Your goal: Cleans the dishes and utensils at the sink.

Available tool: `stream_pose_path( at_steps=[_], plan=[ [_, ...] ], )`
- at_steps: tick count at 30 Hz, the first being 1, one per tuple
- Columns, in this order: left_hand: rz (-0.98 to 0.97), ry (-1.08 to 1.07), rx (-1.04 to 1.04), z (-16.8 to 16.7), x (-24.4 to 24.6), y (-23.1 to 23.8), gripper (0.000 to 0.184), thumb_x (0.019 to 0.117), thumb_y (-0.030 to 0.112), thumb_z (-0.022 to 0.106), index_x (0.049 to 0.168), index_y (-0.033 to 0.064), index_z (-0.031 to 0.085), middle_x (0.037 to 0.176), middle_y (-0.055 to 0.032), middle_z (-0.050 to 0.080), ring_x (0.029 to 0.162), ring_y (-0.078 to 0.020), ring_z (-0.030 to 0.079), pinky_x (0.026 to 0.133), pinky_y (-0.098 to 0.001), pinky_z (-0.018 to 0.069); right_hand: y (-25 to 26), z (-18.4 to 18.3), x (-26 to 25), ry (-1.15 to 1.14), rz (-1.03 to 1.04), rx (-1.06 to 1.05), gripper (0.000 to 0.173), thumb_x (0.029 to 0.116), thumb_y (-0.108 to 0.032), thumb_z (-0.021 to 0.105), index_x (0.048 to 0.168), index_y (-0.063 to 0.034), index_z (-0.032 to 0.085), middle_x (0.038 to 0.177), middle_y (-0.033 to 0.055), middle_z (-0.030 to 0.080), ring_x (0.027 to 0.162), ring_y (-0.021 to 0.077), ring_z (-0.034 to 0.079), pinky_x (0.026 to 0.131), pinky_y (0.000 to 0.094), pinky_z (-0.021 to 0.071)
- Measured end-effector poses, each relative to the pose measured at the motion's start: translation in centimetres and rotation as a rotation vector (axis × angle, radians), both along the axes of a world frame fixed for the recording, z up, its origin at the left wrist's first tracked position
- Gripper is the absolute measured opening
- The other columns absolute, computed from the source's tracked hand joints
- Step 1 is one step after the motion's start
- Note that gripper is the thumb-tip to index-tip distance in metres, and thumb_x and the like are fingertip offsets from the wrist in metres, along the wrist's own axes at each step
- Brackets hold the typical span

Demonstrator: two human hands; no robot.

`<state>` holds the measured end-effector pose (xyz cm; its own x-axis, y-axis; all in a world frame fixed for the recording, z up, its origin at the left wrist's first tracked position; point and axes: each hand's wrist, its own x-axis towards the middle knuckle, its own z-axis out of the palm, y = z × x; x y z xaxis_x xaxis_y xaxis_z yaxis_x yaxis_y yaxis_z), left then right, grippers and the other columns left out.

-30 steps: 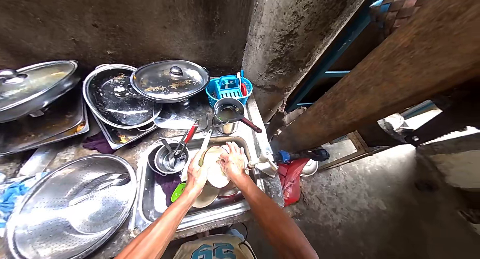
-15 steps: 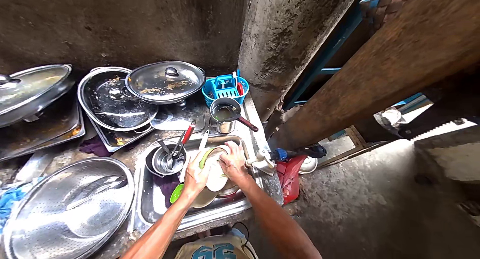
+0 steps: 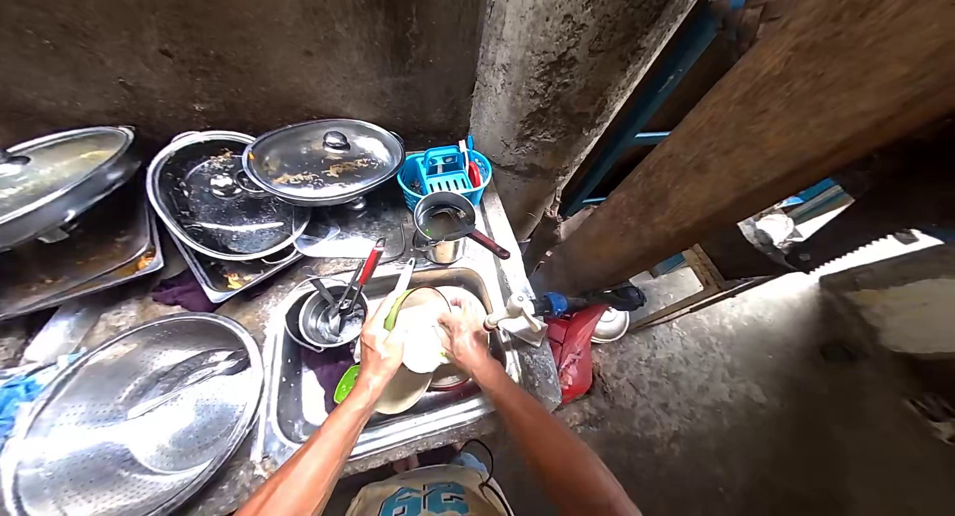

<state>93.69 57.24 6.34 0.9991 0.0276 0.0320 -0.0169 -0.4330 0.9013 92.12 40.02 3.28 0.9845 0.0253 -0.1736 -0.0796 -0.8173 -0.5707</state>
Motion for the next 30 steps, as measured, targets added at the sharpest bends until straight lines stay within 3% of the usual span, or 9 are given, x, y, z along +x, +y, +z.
stream_pose_path(
  at_steps=[3,6,8,13,16,18,22,26,30],
  plan=[
    [0.076,0.178,-0.213,-0.3,-0.6,-0.2,0.046,0.0961,0.003,0.056,0.142,0.0039,0.059,0.143,-0.0152,0.059,0.130,-0.0210,0.058,0.107,-0.0406,0.0474,-0.9,-0.5,1.5,-0.578,0.057,-0.090,0.015,0.0927,-0.020,0.066,0.096,-0.0125,0.079,0.116,0.0222,0.070,0.113,0.0423,0.064,0.098,0.0587,0.0471],
    [0.136,0.293,-0.419,-0.3,-1.2,-0.8,0.041,0.1022,0.010,0.052,0.142,0.0052,0.059,0.141,-0.0110,0.061,0.124,-0.0171,0.060,0.102,-0.0381,0.0506,-0.1,0.4,2.6,-0.658,0.027,-0.193,0.017,0.0944,-0.015,0.063,0.102,-0.0130,0.078,0.092,0.0167,0.071,0.084,0.0355,0.070,0.073,0.0513,0.0545],
    [0.147,0.331,-0.482,-0.8,-1.4,-1.2,0.037,0.1052,0.017,0.051,0.140,0.0077,0.061,0.139,-0.0082,0.062,0.125,-0.0163,0.060,0.102,-0.0387,0.0506,1.1,0.5,3.1,-0.589,-0.027,-0.154,0.021,0.0968,-0.014,0.059,0.105,-0.0070,0.076,0.094,0.0176,0.072,0.078,0.0345,0.073,0.064,0.0492,0.0592],
    [0.166,0.376,-0.560,-1.5,-1.7,-2.4,0.046,0.1105,0.026,0.042,0.147,0.0008,0.050,0.150,-0.0144,0.053,0.137,-0.0197,0.051,0.114,-0.0417,0.0416,3.9,1.6,3.3,-0.112,-0.179,0.324,0.030,0.1013,-0.018,0.053,0.121,0.0023,0.061,0.102,0.0185,0.070,0.095,0.0304,0.070,0.087,0.0465,0.0562],
    [0.195,0.393,-0.617,-1.8,-1.3,-2.9,0.046,0.1120,0.030,0.036,0.146,0.0025,0.049,0.138,-0.0140,0.060,0.124,-0.0179,0.058,0.105,-0.0387,0.0487,5.5,1.0,2.6,-0.092,-0.227,0.637,0.026,0.0979,-0.008,0.058,0.118,0.0086,0.055,0.102,0.0212,0.065,0.090,0.0251,0.067,0.083,0.0382,0.0562],
    [0.225,0.372,-0.628,-2.3,-0.8,-2.9,0.038,0.1108,0.029,0.041,0.136,0.0034,0.055,0.114,-0.0101,0.066,0.096,-0.0141,0.064,0.080,-0.0326,0.0544,5.9,1.4,2.0,0.065,-0.203,0.695,0.032,0.0989,-0.012,0.060,0.125,0.0061,0.054,0.109,0.0205,0.064,0.090,0.0234,0.068,0.078,0.0377,0.0595],
    [0.173,0.262,-0.574,-2.8,0.5,-2.3,0.031,0.1052,0.011,0.049,0.130,-0.0044,0.060,0.106,-0.0123,0.067,0.089,-0.0132,0.064,0.081,-0.0314,0.0553,4.8,2.2,1.6,0.341,0.102,0.342,0.042,0.1038,-0.014,0.054,0.142,0.0036,0.050,0.130,0.0269,0.062,0.121,0.0370,0.062,0.105,0.0528,0.0475],
    [0.140,0.239,-0.458,-2.8,0.6,-1.5,0.032,0.1029,0.008,0.056,0.132,-0.0020,0.063,0.125,-0.0152,0.068,0.109,-0.0170,0.067,0.096,-0.0363,0.0548,3.7,3.7,0.8,0.430,0.271,-0.240,0.039,0.1051,-0.027,0.049,0.140,-0.0111,0.058,0.129,0.0228,0.065,0.119,0.0432,0.063,0.095,0.0641,0.0493],
    [0.133,0.215,-0.404,-2.8,-0.2,-2.0,0.034,0.1005,0.007,0.058,0.134,-0.0013,0.063,0.134,-0.0167,0.064,0.122,-0.0206,0.061,0.104,-0.0393,0.0501,2.8,2.3,1.4,0.167,0.086,-0.285,0.038,0.1057,-0.013,0.044,0.140,-0.0057,0.057,0.138,0.0209,0.060,0.119,0.0397,0.064,0.095,0.0563,0.0534]
  ],
)
